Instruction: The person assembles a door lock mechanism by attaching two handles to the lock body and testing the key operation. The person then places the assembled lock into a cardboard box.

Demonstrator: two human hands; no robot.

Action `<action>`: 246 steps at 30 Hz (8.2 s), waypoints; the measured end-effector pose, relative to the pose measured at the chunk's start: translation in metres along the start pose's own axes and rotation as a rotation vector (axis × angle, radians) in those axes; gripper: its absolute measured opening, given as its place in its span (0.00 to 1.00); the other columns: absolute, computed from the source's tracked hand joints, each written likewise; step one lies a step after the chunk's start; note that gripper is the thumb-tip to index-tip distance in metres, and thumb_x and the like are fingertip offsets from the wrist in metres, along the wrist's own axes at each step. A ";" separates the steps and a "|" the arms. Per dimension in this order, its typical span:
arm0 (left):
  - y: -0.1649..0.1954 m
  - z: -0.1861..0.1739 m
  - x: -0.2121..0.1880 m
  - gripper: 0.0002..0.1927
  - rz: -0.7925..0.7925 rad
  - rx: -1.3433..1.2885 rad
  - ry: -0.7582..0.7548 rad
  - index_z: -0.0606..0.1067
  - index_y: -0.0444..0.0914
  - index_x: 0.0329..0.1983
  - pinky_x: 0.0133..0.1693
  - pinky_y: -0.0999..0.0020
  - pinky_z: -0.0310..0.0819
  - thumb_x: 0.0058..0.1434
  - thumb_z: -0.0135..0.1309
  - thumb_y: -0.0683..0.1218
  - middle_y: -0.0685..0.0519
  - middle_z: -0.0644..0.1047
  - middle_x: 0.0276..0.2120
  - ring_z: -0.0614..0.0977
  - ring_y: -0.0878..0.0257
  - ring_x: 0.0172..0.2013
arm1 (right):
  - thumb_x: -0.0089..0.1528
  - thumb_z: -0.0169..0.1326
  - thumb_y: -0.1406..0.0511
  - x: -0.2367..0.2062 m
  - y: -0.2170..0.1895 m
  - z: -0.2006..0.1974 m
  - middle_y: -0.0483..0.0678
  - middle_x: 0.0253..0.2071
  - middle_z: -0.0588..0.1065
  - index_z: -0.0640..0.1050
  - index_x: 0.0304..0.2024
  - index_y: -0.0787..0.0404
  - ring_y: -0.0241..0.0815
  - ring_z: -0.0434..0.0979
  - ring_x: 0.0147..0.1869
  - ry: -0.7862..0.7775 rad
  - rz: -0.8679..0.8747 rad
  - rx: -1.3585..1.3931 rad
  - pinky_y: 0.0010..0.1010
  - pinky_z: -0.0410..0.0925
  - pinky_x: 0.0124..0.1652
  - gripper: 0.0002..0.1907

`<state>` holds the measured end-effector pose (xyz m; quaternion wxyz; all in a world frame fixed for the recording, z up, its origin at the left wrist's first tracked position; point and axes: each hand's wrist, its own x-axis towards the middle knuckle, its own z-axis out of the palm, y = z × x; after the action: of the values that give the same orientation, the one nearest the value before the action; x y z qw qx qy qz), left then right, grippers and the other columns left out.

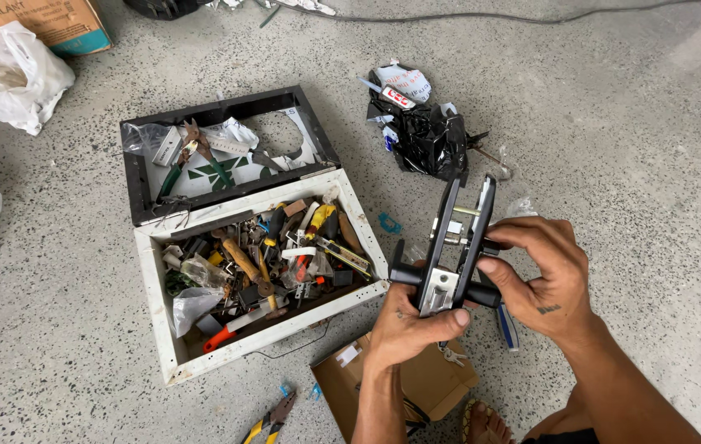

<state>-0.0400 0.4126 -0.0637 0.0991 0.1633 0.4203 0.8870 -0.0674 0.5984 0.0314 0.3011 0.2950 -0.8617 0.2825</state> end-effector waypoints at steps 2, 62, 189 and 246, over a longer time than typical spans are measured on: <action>-0.001 0.000 0.001 0.24 -0.001 0.003 0.000 0.78 0.33 0.48 0.36 0.71 0.78 0.54 0.72 0.50 0.53 0.82 0.36 0.82 0.68 0.35 | 0.61 0.63 0.58 -0.007 0.006 -0.001 0.47 0.41 0.81 0.81 0.42 0.61 0.41 0.80 0.47 -0.019 0.040 -0.020 0.34 0.67 0.51 0.14; 0.075 0.051 -0.023 0.22 0.033 0.566 0.209 0.85 0.38 0.40 0.32 0.69 0.78 0.46 0.66 0.55 0.53 0.81 0.31 0.84 0.63 0.28 | 0.61 0.60 0.74 -0.024 0.018 -0.012 0.54 0.55 0.76 0.77 0.56 0.68 0.39 0.78 0.56 -0.036 0.159 0.460 0.27 0.73 0.54 0.20; 0.075 0.004 -0.031 0.37 0.130 0.215 0.403 0.71 0.36 0.63 0.46 0.73 0.76 0.47 0.63 0.29 0.56 0.79 0.41 0.79 0.69 0.41 | 0.68 0.55 0.75 0.022 -0.090 0.025 0.57 0.45 0.76 0.75 0.45 0.69 0.45 0.83 0.49 0.219 0.028 0.225 0.26 0.79 0.42 0.04; 0.090 0.013 -0.029 0.40 0.203 0.748 0.571 0.72 0.36 0.64 0.46 0.65 0.83 0.43 0.66 0.40 0.45 0.82 0.49 0.87 0.58 0.44 | 0.63 0.58 0.66 0.021 -0.061 0.015 0.47 0.32 0.79 0.82 0.42 0.66 0.37 0.76 0.36 -0.215 0.821 0.897 0.30 0.69 0.36 0.09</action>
<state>-0.0113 0.3566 0.0080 -0.1731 -0.0221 0.7030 0.6894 -0.0453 0.5408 0.0548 -0.0743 0.0642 -0.7276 0.6789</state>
